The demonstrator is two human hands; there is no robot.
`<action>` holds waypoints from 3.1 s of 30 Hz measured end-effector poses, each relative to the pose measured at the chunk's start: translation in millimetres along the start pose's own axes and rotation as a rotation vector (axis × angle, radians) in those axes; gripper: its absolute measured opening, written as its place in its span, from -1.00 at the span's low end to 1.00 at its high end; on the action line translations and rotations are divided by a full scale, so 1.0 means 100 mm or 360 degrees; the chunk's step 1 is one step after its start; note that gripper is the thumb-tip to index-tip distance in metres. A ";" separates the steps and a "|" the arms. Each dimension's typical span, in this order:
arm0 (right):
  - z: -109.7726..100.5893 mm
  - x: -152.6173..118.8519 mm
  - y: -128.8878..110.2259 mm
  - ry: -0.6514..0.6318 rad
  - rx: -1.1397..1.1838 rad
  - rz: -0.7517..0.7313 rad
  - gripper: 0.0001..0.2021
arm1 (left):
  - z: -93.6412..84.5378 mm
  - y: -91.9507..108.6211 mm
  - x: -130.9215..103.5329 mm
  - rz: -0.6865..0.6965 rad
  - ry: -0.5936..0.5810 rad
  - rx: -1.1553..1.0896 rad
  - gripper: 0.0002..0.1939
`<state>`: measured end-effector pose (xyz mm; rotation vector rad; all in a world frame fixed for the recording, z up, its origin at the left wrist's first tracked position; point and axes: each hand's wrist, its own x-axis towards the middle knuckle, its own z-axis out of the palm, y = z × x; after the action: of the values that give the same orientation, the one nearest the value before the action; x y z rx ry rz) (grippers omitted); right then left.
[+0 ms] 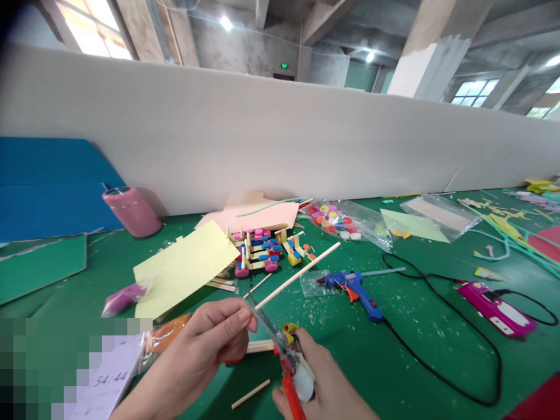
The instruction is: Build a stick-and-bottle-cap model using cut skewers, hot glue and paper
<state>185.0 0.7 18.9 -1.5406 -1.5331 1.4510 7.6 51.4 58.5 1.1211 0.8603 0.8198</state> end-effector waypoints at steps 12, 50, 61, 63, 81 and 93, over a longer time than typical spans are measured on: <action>-0.02 0.09 0.11 -0.0070 0.0180 -0.0085 -0.57 | 0.15 -0.02 0.00 0.0451 0.0392 0.0986 -0.77; 0.10 0.12 0.12 -0.0015 0.0129 -0.0031 -0.71 | 0.08 -0.04 0.03 0.0175 0.0400 0.0597 -0.77; 0.05 0.06 0.14 -0.0004 0.0307 0.0047 -0.56 | 0.04 -0.04 0.05 0.0253 0.0356 0.0751 -0.74; 0.06 0.05 0.15 0.0017 0.0309 0.0050 -0.57 | 0.02 -0.03 0.05 0.0189 0.0325 0.0705 -0.73; 0.09 0.11 0.23 -0.0024 0.0174 -0.0019 -0.70 | 0.02 -0.12 0.10 -0.0022 0.0158 0.0085 -0.77; 0.08 0.15 0.20 -0.0029 0.0162 -0.0187 -0.70 | 0.09 -0.10 0.09 0.0335 0.0454 0.0808 -0.77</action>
<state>181.5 7.9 -6.8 -1.3591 -1.5100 1.4568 20.8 52.9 49.2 1.5826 1.2476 0.9799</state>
